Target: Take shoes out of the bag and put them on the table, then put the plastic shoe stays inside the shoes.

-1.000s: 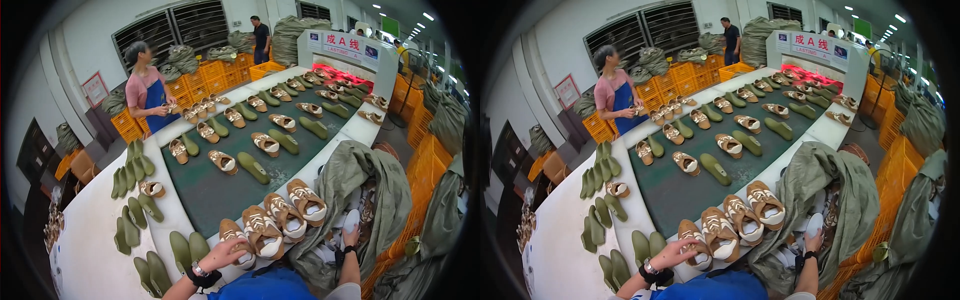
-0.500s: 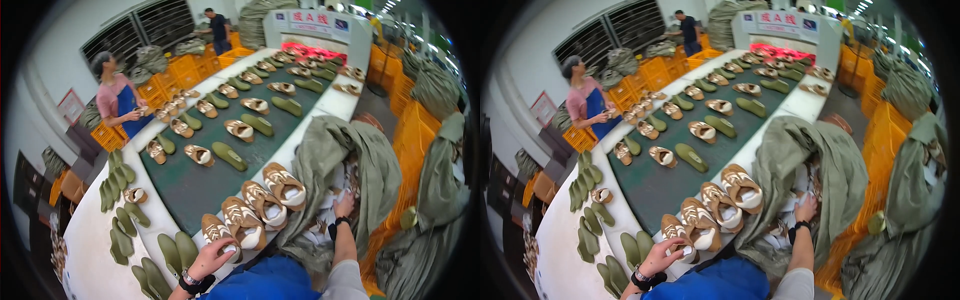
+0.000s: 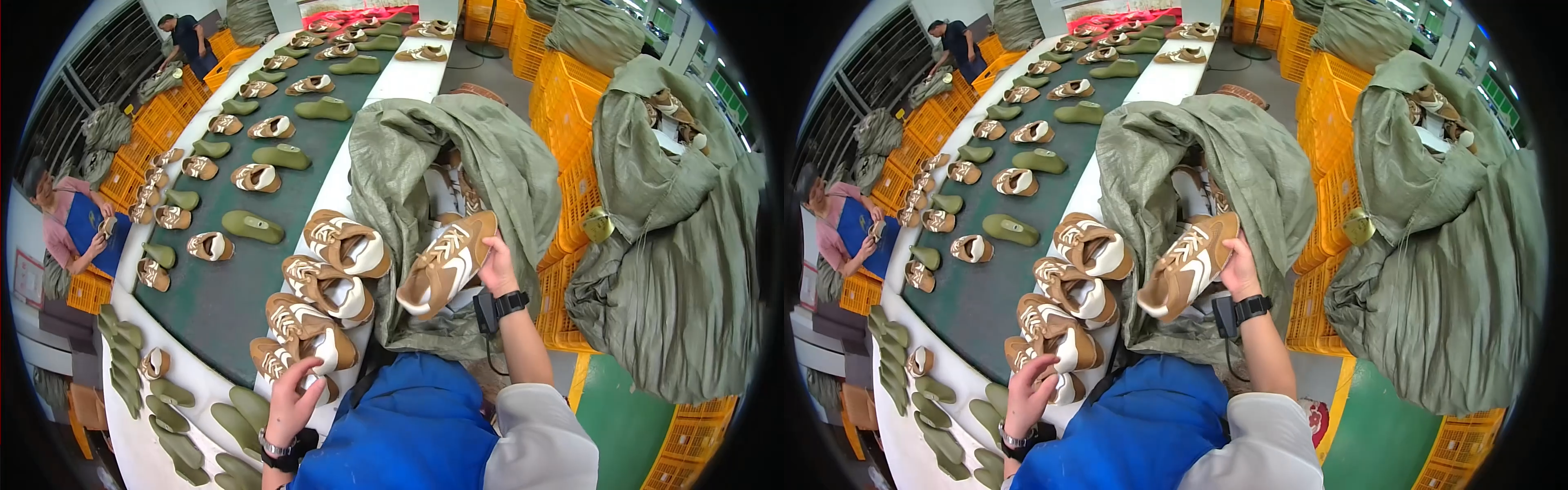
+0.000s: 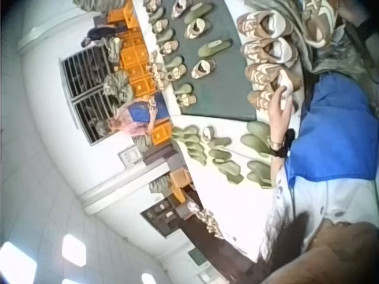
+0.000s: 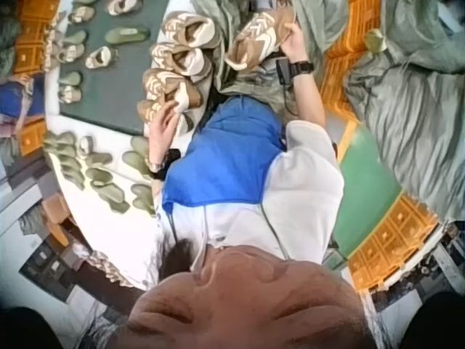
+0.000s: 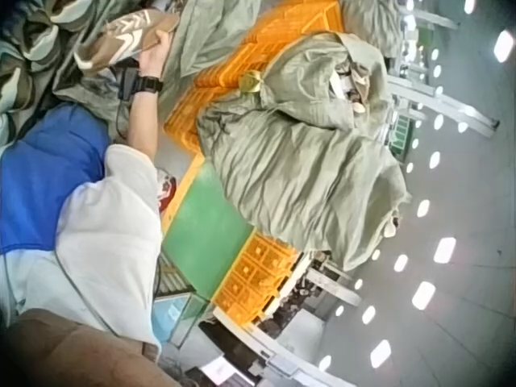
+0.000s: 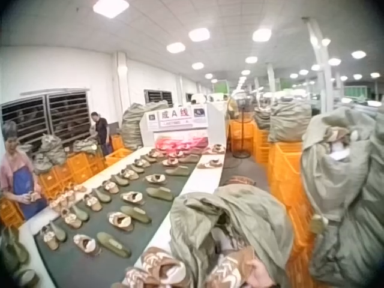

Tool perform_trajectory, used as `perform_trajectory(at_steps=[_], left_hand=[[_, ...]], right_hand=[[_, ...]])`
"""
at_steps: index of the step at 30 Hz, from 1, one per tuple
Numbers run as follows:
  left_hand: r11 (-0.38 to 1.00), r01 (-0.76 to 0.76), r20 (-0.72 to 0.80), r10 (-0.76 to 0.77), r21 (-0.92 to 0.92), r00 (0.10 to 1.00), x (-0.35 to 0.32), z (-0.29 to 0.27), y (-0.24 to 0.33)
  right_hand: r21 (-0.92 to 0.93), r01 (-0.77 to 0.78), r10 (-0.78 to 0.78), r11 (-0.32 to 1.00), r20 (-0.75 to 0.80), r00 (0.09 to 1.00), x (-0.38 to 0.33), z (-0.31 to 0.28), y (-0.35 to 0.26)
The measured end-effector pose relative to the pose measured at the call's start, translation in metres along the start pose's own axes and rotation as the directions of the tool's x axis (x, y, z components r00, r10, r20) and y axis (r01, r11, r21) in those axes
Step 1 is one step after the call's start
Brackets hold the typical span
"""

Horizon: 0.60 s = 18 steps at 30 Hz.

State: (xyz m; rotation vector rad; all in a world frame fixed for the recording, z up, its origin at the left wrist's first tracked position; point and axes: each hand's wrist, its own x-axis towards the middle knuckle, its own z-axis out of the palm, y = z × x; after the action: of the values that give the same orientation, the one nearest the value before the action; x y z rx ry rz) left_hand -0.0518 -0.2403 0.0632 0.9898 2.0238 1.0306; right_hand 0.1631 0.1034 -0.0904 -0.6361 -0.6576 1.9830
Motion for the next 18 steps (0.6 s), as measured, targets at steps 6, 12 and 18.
perform_trajectory(at_steps=[6, 12, 18], left_hand=[[0.971, 0.001, 0.322, 0.077, -0.237, 0.944, 0.041, 0.032, -0.006], [0.671, 0.216, 0.459, 0.206, -0.709, 0.864, 0.043, 0.031, 0.009], [0.716, 0.045, 0.291, 0.225, -0.697, 0.930, 0.029, 0.021, 0.007]], right_hand=[[0.342, -0.328, 0.228, 0.881, 0.300, 0.926, -0.027, 0.066, 0.018], [0.306, -0.504, 0.403, 0.808, 0.338, 0.851, -0.035, 0.110, 0.046], [0.066, -0.465, 0.418, 0.883, 0.339, 0.843, -0.045, 0.139, 0.061]])
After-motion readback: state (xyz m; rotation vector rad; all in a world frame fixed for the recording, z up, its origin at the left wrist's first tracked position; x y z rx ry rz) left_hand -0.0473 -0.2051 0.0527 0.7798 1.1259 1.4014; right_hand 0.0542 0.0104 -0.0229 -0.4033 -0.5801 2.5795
